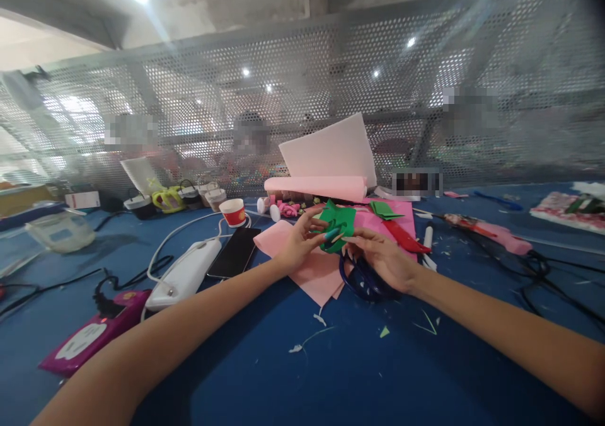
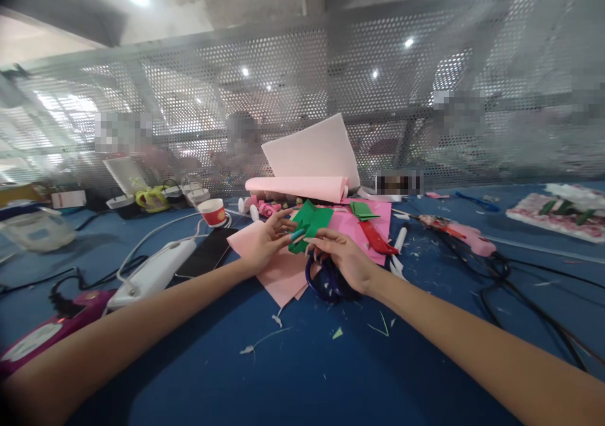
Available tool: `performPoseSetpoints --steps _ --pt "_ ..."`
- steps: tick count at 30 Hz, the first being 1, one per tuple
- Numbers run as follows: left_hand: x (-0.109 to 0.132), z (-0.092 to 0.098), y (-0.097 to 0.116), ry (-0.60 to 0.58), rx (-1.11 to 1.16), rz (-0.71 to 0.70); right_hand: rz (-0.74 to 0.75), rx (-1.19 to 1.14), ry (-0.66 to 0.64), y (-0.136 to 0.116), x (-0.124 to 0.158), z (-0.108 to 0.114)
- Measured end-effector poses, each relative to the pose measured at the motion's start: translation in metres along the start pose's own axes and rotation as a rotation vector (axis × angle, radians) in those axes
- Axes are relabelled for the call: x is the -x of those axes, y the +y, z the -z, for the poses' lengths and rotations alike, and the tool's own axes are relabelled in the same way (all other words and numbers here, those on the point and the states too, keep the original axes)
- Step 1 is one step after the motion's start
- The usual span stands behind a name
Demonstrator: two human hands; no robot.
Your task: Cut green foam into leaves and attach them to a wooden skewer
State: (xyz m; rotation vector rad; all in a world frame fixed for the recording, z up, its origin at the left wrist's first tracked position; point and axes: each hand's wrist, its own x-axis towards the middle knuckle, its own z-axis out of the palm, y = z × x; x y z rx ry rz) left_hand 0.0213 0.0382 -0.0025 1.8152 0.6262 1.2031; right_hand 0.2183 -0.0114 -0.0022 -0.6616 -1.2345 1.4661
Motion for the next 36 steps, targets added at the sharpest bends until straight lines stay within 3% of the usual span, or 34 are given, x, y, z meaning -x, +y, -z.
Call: performPoseSetpoints --steps 14,22,30,36 --pt "0.001 -0.001 0.002 -0.078 0.104 -0.025 -0.001 -0.048 -0.017 -0.005 -0.002 0.005" --pt "0.002 0.000 0.000 0.039 -0.035 -0.125 -0.061 -0.090 -0.005 -0.011 0.000 0.005" --pt "0.002 -0.002 -0.001 -0.226 -0.024 -0.077 -0.084 -0.074 -0.047 -0.013 -0.001 0.003" --pt "0.009 -0.007 0.008 -0.261 -0.169 -0.020 -0.090 -0.110 -0.046 -0.010 -0.002 0.006"
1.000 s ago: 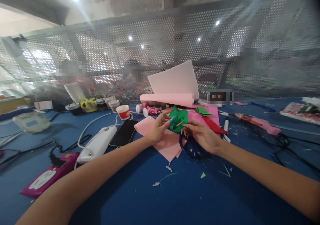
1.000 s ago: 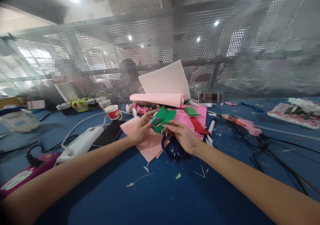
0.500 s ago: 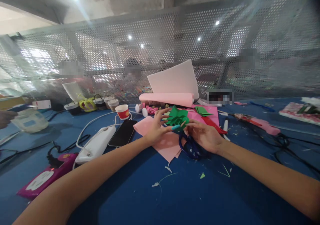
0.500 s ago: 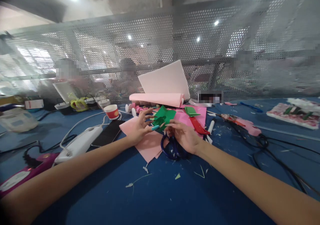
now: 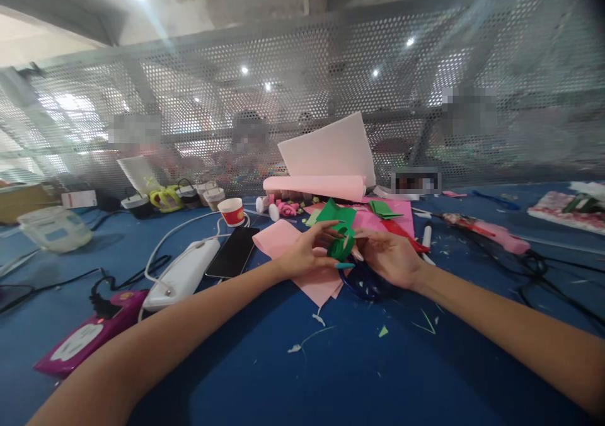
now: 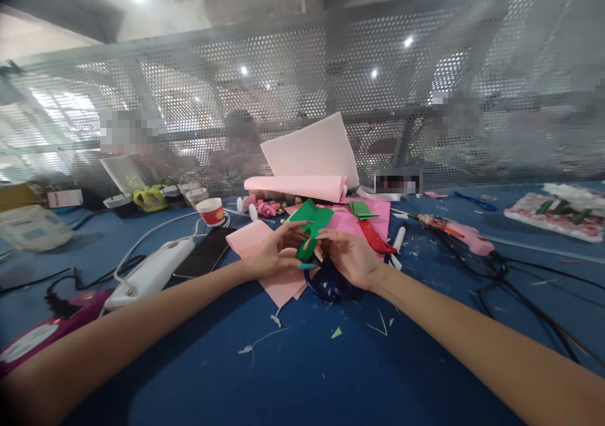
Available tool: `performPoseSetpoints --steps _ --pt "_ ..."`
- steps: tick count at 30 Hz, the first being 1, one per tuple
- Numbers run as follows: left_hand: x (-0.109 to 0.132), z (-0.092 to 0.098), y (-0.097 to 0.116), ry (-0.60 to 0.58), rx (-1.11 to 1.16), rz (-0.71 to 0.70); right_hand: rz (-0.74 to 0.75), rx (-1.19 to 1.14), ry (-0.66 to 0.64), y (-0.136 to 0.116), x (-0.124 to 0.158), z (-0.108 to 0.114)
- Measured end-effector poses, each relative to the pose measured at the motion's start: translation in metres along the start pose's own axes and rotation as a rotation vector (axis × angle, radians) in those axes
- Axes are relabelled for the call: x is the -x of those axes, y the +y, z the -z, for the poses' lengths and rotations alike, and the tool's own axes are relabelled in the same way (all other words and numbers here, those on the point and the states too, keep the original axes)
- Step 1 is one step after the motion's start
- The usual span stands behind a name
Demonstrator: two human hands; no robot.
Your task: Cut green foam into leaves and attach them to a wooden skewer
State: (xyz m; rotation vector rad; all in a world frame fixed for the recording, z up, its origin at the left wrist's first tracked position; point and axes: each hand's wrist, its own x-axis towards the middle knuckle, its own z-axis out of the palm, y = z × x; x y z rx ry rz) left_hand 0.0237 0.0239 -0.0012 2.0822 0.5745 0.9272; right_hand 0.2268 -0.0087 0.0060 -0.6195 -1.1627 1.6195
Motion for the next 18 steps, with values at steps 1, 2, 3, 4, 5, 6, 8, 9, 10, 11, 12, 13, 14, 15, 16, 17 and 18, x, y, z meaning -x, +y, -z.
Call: performPoseSetpoints --steps 1,2,3,4,5,6,8,9,10,11,12,13,14,15,16,17,18 --pt "0.0005 -0.0003 0.0015 0.009 -0.017 0.008 0.000 0.004 -0.004 -0.0002 -0.0001 0.0003" --pt "0.0009 -0.0005 0.0029 0.022 -0.034 0.017 0.002 0.007 -0.004 -0.0005 -0.0002 0.0004" --pt "0.0010 -0.0005 0.0039 0.036 -0.052 0.026 0.006 0.007 0.004 -0.0007 -0.0003 0.0003" --pt "0.0010 -0.0003 0.0048 0.050 -0.069 0.031 0.011 0.007 0.017 -0.0007 -0.0004 0.0001" --pt "0.0009 0.0001 0.0053 0.064 -0.083 0.033 0.015 0.007 0.030 -0.0007 -0.0004 -0.0004" --pt "0.0006 0.0007 0.0055 0.075 -0.093 0.032 0.016 0.010 0.039 -0.0005 -0.0005 -0.0009" --pt "-0.0003 0.0022 0.0049 0.090 -0.107 0.024 0.014 0.012 0.037 0.0003 -0.0007 -0.0022" --pt "-0.0008 0.0030 0.0042 0.097 -0.107 0.016 0.013 0.010 0.030 0.0008 -0.0009 -0.0026" --pt "-0.0012 0.0037 0.0034 0.103 -0.100 0.010 0.009 0.005 0.021 0.0014 -0.0012 -0.0028" --pt "-0.0015 0.0042 0.0026 0.109 -0.085 0.006 0.006 -0.001 0.014 0.0020 -0.0016 -0.0027" --pt "-0.0016 0.0045 0.0020 0.112 -0.060 0.007 0.000 -0.008 0.009 0.0028 -0.0022 -0.0023" --pt "-0.0017 0.0045 0.0016 0.110 -0.027 0.016 -0.009 -0.014 0.005 0.0036 -0.0029 -0.0015" --pt "-0.0016 0.0044 0.0013 0.103 0.010 0.030 -0.020 -0.020 0.001 0.0044 -0.0037 -0.0005" --pt "-0.0015 0.0040 0.0012 0.095 0.045 0.044 -0.029 -0.029 -0.002 0.0053 -0.0044 0.0006" --pt "-0.0014 0.0036 0.0011 0.088 0.076 0.057 -0.035 -0.042 -0.005 0.0060 -0.0052 0.0019" --pt "-0.0014 0.0032 0.0008 0.086 0.100 0.063 -0.037 -0.056 -0.007 0.0066 -0.0058 0.0030" --pt "-0.0015 0.0029 0.0003 0.087 0.114 0.061 -0.036 -0.071 -0.008 0.0071 -0.0063 0.0041"
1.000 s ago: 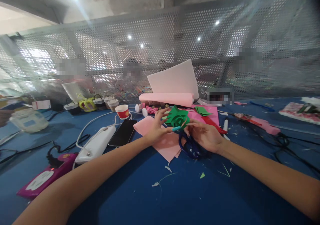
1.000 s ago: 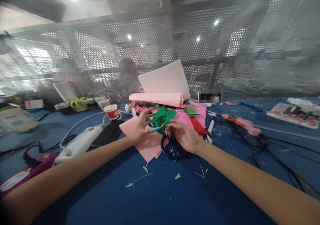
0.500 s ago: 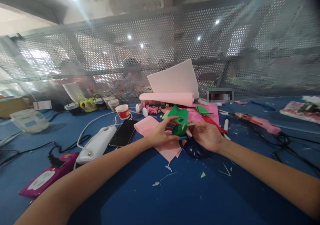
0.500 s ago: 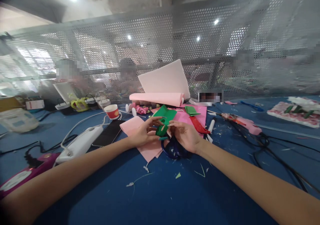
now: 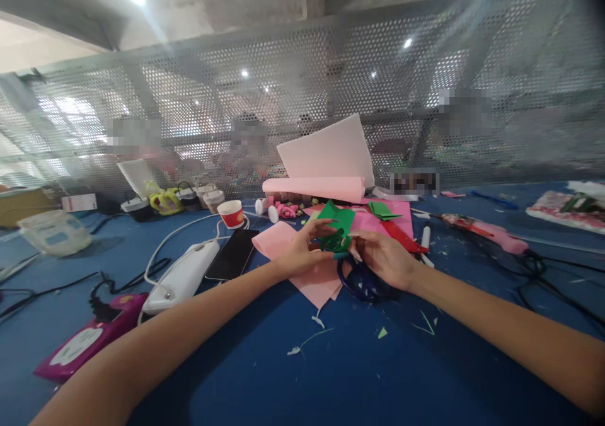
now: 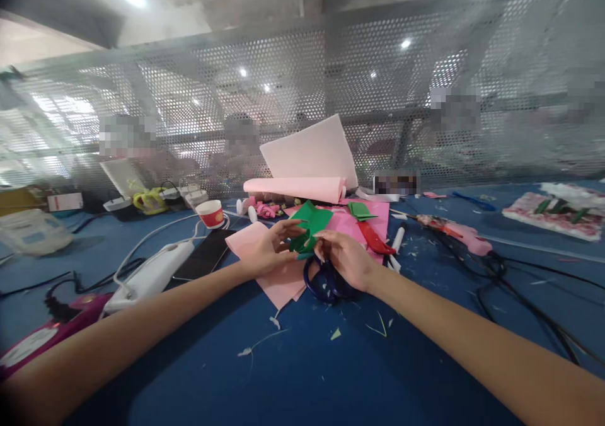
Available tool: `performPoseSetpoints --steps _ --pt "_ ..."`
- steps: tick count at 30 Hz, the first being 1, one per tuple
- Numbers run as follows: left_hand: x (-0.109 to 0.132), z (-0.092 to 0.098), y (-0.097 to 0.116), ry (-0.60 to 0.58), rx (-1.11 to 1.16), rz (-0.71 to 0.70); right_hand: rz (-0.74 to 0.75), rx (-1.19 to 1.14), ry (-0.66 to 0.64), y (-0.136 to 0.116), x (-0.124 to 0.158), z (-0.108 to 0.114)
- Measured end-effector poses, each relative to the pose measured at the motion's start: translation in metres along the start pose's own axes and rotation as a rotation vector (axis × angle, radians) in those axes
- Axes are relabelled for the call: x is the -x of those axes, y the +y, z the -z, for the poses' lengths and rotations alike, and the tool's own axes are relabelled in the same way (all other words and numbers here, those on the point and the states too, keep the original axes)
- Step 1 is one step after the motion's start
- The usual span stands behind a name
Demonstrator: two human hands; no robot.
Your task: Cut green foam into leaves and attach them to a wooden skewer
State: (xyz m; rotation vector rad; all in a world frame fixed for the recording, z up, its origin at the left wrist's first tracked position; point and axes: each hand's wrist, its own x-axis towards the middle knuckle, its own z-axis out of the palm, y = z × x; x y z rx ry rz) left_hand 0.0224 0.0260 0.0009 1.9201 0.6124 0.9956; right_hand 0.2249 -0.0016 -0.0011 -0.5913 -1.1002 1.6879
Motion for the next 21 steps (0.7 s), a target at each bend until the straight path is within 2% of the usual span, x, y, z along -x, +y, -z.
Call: performPoseSetpoints --steps 5,7,12,17,21 --pt "-0.002 -0.001 -0.005 0.023 -0.021 -0.067 0.005 -0.058 0.012 0.000 0.000 0.002" --pt "-0.004 -0.001 -0.008 0.065 -0.081 -0.136 0.002 -0.067 0.021 0.000 0.000 0.003" --pt "-0.002 -0.001 -0.008 0.305 -0.418 -0.425 -0.007 -0.101 0.034 0.001 -0.002 0.004" --pt "0.004 -0.003 0.000 0.283 -0.731 -0.537 -0.010 -0.143 0.064 0.001 -0.002 0.006" --pt "0.007 -0.006 0.002 0.399 -0.815 -0.613 0.005 -0.121 0.034 0.000 -0.002 0.006"
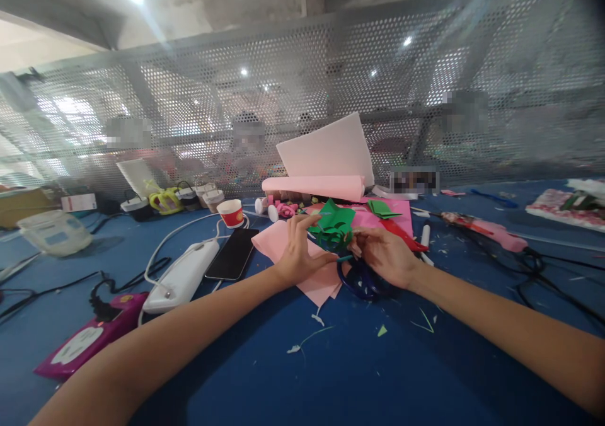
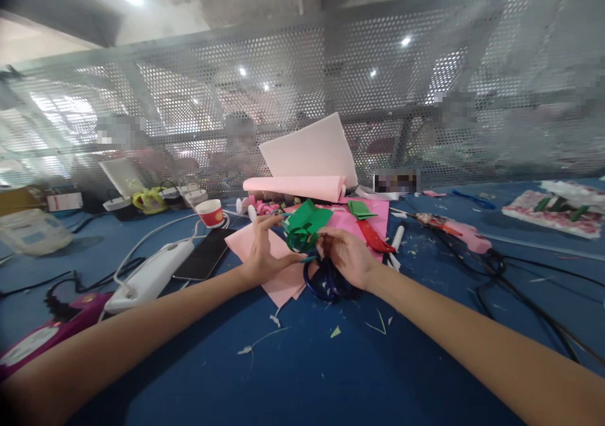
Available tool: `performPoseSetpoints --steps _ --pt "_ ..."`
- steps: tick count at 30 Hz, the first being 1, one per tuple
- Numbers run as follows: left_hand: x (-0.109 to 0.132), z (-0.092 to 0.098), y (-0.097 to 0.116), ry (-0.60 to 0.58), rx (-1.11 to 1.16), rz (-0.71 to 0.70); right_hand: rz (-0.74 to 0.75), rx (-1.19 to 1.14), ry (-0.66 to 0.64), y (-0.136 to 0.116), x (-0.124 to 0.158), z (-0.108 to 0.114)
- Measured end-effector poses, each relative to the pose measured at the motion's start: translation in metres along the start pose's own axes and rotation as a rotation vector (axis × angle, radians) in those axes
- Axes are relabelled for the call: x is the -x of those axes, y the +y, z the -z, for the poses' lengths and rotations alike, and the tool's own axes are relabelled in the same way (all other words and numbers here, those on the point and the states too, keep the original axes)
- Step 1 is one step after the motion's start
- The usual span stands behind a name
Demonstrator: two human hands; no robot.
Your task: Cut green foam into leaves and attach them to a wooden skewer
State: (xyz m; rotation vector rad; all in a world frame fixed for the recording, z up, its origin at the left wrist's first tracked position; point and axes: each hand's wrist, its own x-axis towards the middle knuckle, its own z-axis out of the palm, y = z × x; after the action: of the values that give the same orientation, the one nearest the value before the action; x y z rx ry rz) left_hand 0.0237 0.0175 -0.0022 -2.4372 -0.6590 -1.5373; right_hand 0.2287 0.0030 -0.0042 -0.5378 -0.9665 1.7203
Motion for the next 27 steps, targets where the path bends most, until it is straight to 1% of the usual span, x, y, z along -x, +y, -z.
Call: performPoseSetpoints --steps 1,3,7,10,13,16,19,20,24,25,27 --pt "0.0004 -0.0003 0.0001 0.017 -0.006 -0.013 0.002 0.013 -0.013 -0.0001 0.0000 0.0000" --pt "0.0010 -0.0011 -0.0001 -0.017 0.002 -0.049 0.002 0.036 -0.028 0.0000 -0.0001 -0.0002" --pt "0.0016 -0.0033 -0.0007 -0.206 -0.025 -0.082 0.022 0.067 -0.027 0.0010 -0.0001 -0.0013" --pt "0.0025 -0.0055 -0.0021 -0.281 -0.065 -0.050 0.036 0.092 -0.029 0.0016 0.0001 -0.0013" --pt "0.0031 -0.0073 -0.0047 -0.284 -0.028 -0.059 0.015 0.100 -0.019 0.0015 0.0006 -0.0015" --pt "0.0025 -0.0072 -0.0071 -0.254 0.074 -0.054 0.013 0.114 -0.021 0.0005 0.0018 -0.0032" --pt "0.0011 -0.0051 -0.0086 -0.230 0.213 0.059 0.038 0.143 -0.023 -0.0007 0.0036 -0.0061" --pt "0.0004 -0.0042 -0.0089 -0.227 0.268 0.124 0.042 0.149 -0.019 -0.0010 0.0041 -0.0070" --pt "-0.0033 -0.0012 -0.0076 -0.230 0.499 0.455 0.057 0.147 -0.014 -0.0012 0.0048 -0.0091" --pt "-0.0045 -0.0009 -0.0069 -0.230 0.544 0.511 0.062 0.149 -0.015 -0.0011 0.0047 -0.0092" --pt "-0.0066 -0.0009 -0.0057 -0.237 0.607 0.570 0.064 0.155 -0.010 -0.0010 0.0042 -0.0091"
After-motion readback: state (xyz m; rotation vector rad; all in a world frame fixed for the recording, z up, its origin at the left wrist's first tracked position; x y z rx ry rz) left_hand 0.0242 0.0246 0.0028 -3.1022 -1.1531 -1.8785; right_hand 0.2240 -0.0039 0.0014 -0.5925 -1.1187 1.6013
